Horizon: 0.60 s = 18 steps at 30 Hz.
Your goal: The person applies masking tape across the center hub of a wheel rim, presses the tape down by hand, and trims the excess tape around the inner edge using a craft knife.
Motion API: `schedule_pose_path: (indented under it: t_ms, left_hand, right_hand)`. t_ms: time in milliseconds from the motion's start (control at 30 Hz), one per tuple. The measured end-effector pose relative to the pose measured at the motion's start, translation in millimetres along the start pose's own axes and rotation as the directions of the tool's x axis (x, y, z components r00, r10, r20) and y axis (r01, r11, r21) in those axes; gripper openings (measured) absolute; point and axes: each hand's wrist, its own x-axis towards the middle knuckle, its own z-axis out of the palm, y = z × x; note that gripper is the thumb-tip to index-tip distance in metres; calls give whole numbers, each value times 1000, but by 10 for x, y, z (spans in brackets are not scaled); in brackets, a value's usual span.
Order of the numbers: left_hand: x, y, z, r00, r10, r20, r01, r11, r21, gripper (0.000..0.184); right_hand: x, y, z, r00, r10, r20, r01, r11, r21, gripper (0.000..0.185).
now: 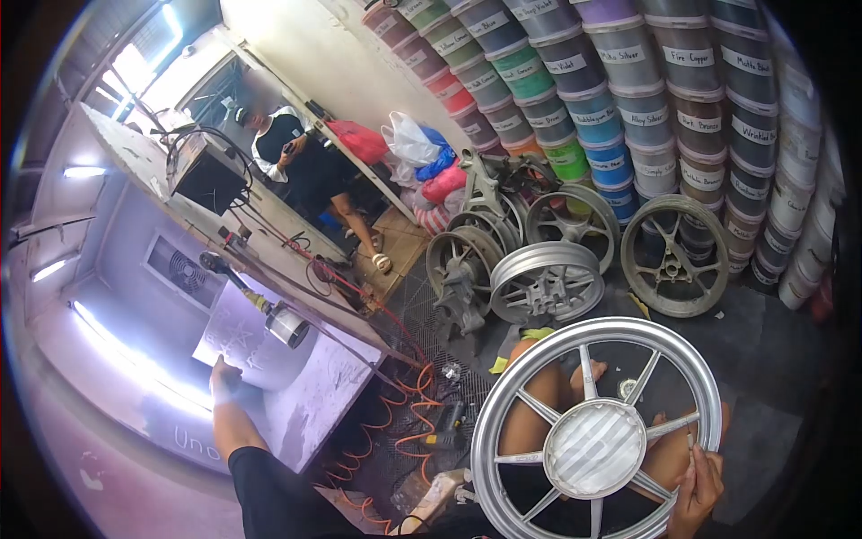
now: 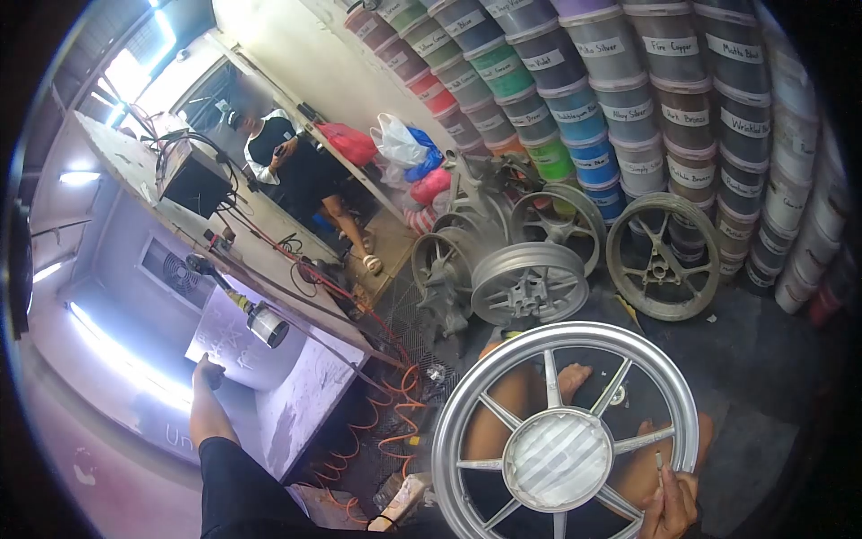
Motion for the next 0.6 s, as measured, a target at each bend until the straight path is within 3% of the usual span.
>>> schedule_pose_path:
  t_ms: [33,133,233,333,400,433,467,500,533,600]
  left_hand:
    - [80,-27,37,1000,6,10,-7,999,35,88]
    - [4,24,147,984,84,-156,-87,996,-14,75]
    - [-511,342,270,892,143,-429,-211,971,-114,54]
    - [-837,467,657,820,79,-566,-440,719,-537,37]
    - [-1810,721,1213,875,280,-395,-484,539,-689,33]
    - [-2174,749,1531,804,495,-328,-580,536,-613,32]
    - [-2876,1005,1737,820,558,-127,-500,592,-632,29]
    - [-3213,1036,2044,747,665,-9,-510,564,-650,31]
    - [-3739,1281,2208,698,696,169,-423,591,-687,36]
    - [-4064,1391,2711,370,856,360,-512,512,-690,47]
  right_hand:
    - [1,-18,-9,1000,5,-5,-5,1000,-11,34]
    - [-33,-47,-31,1000,18,-14,-18,999,-39,33]
    - [-43,-22,-24,1000,18,-18,-19,999,-43,31]
    - [-18,-38,4,1000,13,-18,-14,999,-29,29]
    - [24,-48,32,1000,9,-18,-9,1000,-10,29]
    - [41,-38,44,1000,-8,-14,8,1000,-12,29]
    - [55,-23,58,1000,-26,-10,26,1000,-15,28]
    - [73,6,78,999,-46,-6,46,999,-18,28]
    - [17,125,153,999,-29,-36,30,999,44,29]
    - [-160,430,306,995,14,-101,3,987,159,36]
